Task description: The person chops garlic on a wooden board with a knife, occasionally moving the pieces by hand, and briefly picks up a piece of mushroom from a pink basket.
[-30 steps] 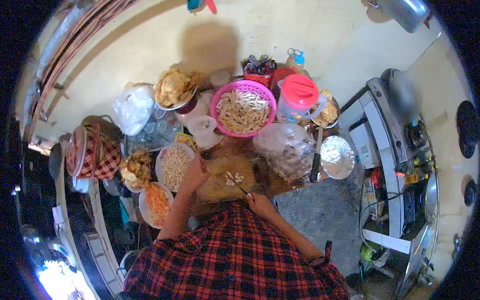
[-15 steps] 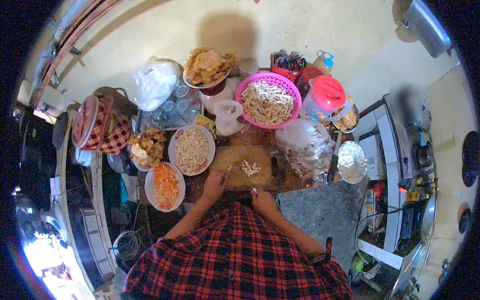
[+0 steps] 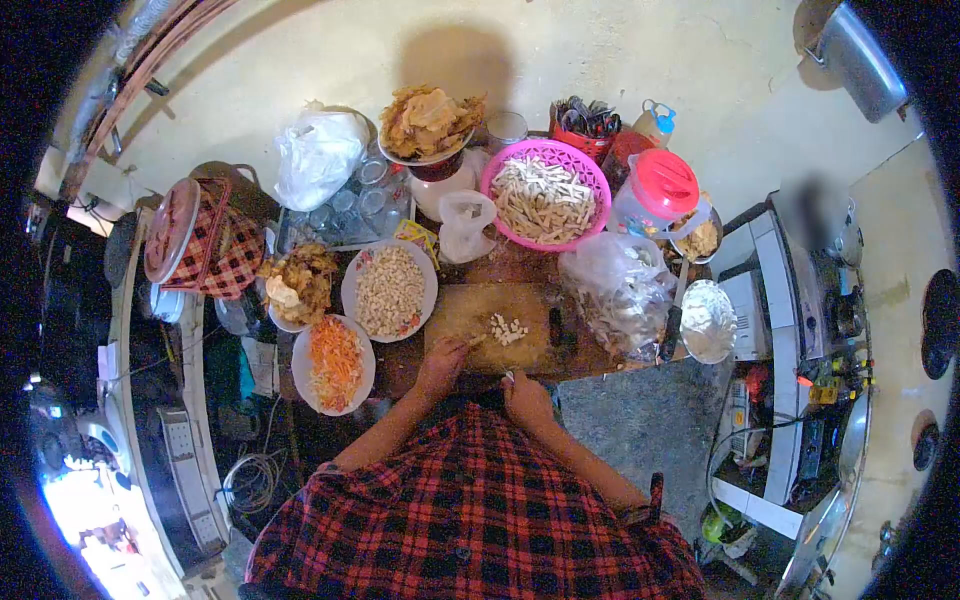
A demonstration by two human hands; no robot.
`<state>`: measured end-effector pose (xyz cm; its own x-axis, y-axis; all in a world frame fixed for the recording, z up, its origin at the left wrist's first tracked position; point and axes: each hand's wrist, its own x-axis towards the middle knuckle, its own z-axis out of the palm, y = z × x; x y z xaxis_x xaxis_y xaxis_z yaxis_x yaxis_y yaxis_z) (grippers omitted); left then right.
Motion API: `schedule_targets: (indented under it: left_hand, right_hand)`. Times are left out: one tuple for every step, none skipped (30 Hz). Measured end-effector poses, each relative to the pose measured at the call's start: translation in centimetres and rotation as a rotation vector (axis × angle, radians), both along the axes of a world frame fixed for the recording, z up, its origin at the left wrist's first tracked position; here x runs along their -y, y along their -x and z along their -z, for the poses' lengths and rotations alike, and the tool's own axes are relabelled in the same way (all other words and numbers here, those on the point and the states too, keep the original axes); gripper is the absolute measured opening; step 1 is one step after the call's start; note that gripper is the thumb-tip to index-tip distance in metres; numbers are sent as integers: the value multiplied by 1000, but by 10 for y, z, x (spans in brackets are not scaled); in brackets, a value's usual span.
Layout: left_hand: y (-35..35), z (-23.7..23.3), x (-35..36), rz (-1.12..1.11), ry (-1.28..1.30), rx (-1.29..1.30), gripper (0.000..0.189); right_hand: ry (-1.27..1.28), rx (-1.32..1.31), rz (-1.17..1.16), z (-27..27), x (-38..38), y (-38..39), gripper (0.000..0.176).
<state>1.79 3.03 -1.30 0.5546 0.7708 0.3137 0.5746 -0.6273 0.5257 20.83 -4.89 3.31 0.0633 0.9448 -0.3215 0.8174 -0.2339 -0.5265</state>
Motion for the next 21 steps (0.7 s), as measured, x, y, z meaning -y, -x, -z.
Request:
schedule_targets:
  left_hand:
    - [-1,0,1,-18,-44,10,27]
    - [-1,-1,1,-16,-43,11,27]
    - [-1,0,1,-25,21,33,27]
    - [-1,0,1,-33,86,55,26]
    - [-1,0,1,-33,86,55,26]
    - [-2,-1,2,-41,86,32,25]
    - [-3,-2,2,-50,86,9,25]
    - [-4,-4,2,-51,86,9,25]
    - [-5,-3,1,-55,75,13,24]
    - [-5,-3,1,-60,63,17,23]
    - [-5,-2,0,-62,62,17,23]
    - [-5,-3,-1,-55,33,10,23]
    - [-4,-3,-1,-47,5,2,23]
    - [-4,-3,0,-49,6,1,23]
    - [-4,-2,-1,-45,-2,-6,23]
    - [-5,-1,-2,-42,-11,-13,22]
    - [-6,0,-1,-43,-12,-13,22]
    - [-7,2,1,-59,-1,-23,22]
    - [-7,3,1,-77,10,-33,22]
    - [-8,5,1,-79,9,-33,22]
    - [-9,4,1,-85,-7,2,22]
  right_hand:
    - [22,10,-4,-3,0,0,34]
    - [23,10,-3,-4,0,1,34]
    - [44,9,12,-5,0,2,34]
    - [65,6,26,-6,0,3,35]
    - [65,6,26,-7,0,4,35]
    - [70,17,24,-7,0,5,35]
    - [75,27,22,-8,0,5,35]
    - [75,27,21,-6,1,6,35]
    - [87,45,12,-2,1,6,35]
    - [98,62,2,3,0,6,34]
    - [97,62,0,7,-1,7,34]
    - [61,54,-18,10,-2,8,34]
    - [26,45,-36,13,-3,8,34]
    - [27,44,-38,17,-5,10,34]
    - [29,50,-26,20,-7,11,34]
    - [30,56,-14,22,-8,12,34]
    - [28,56,-15,23,-7,11,34]
    - [31,70,-5,20,-5,10,35]
    - [34,84,5,17,-4,9,35]
    - [32,85,2,14,-3,9,35]
    - [51,56,6,11,-2,8,34]
